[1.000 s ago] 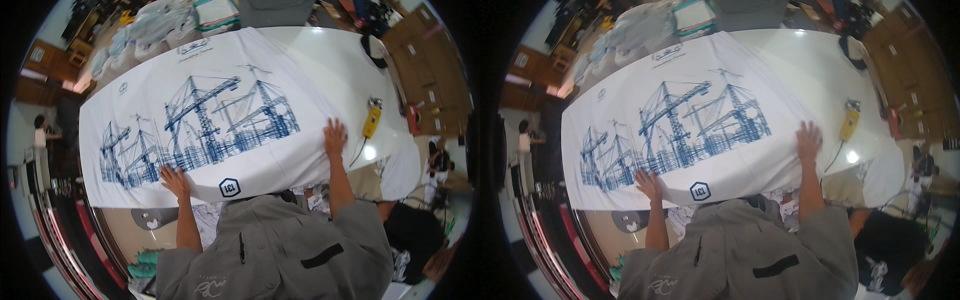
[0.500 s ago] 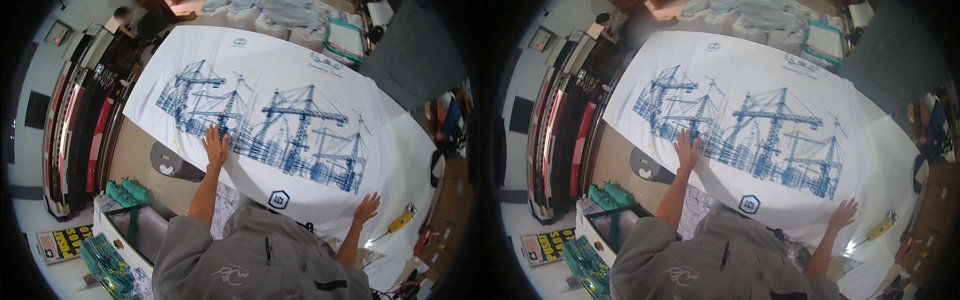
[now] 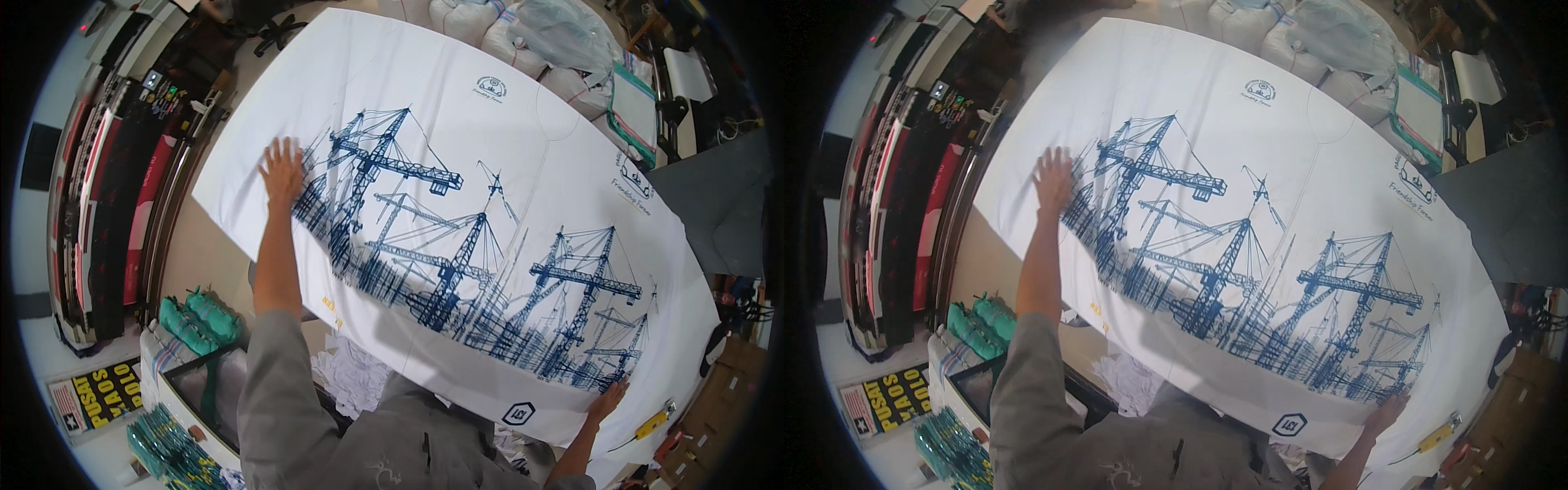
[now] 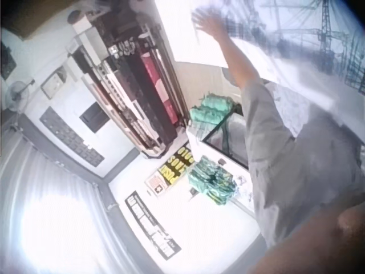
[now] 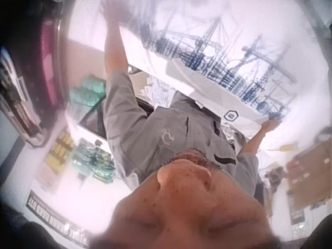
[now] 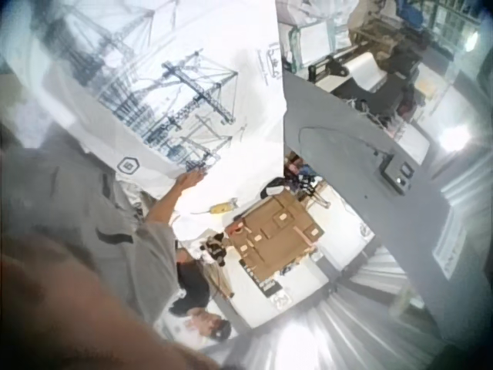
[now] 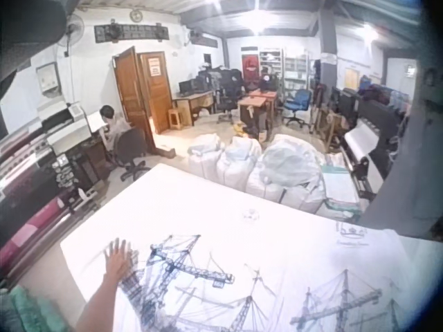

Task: The person uses a yellow electric fabric cutter to cut a white t-shirt with a blue crane graphic on a large white table. They align the shirt, cut along the printed outline, and then remove the excess fabric pieces.

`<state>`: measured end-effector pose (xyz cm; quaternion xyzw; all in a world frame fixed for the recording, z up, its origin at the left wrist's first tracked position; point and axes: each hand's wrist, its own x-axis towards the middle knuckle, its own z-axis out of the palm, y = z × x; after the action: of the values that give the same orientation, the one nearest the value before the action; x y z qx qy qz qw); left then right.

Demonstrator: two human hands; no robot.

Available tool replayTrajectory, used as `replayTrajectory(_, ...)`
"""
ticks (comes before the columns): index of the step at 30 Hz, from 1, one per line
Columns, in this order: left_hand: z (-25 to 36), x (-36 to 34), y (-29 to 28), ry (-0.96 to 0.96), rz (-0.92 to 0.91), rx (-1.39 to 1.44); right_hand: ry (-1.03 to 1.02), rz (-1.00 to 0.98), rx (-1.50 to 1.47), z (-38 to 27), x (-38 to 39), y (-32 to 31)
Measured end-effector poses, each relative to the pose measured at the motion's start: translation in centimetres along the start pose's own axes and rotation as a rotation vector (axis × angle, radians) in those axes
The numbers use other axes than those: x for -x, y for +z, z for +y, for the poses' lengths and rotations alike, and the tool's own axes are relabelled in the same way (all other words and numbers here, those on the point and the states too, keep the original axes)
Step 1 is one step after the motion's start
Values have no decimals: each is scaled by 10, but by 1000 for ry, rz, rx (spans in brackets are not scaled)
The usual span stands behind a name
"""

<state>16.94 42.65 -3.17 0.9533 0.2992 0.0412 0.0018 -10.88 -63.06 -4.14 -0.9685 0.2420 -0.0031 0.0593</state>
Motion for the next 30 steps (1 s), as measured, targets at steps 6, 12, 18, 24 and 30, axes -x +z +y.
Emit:
replayTrajectory(6, -37, -55, -6, -254, -37, -44, 320, -59, -62, -44, 20, -3)
replayTrajectory(12, -34, -54, 5, -272, 157, -90, 41, 66, 442, -17, -35, -13)
replayTrajectory(18, 168, -93, -11, 469, 9, 38, -242, 50, 226, -272, -180, 1)
replayTrajectory(24, 179, -144, 16, 329, -20, -70, -36, 44, 201, -258, -242, 30)
replayTrajectory(30, 151, -133, 30, 234, -67, -73, -39, 79, 201, -235, -245, 33)
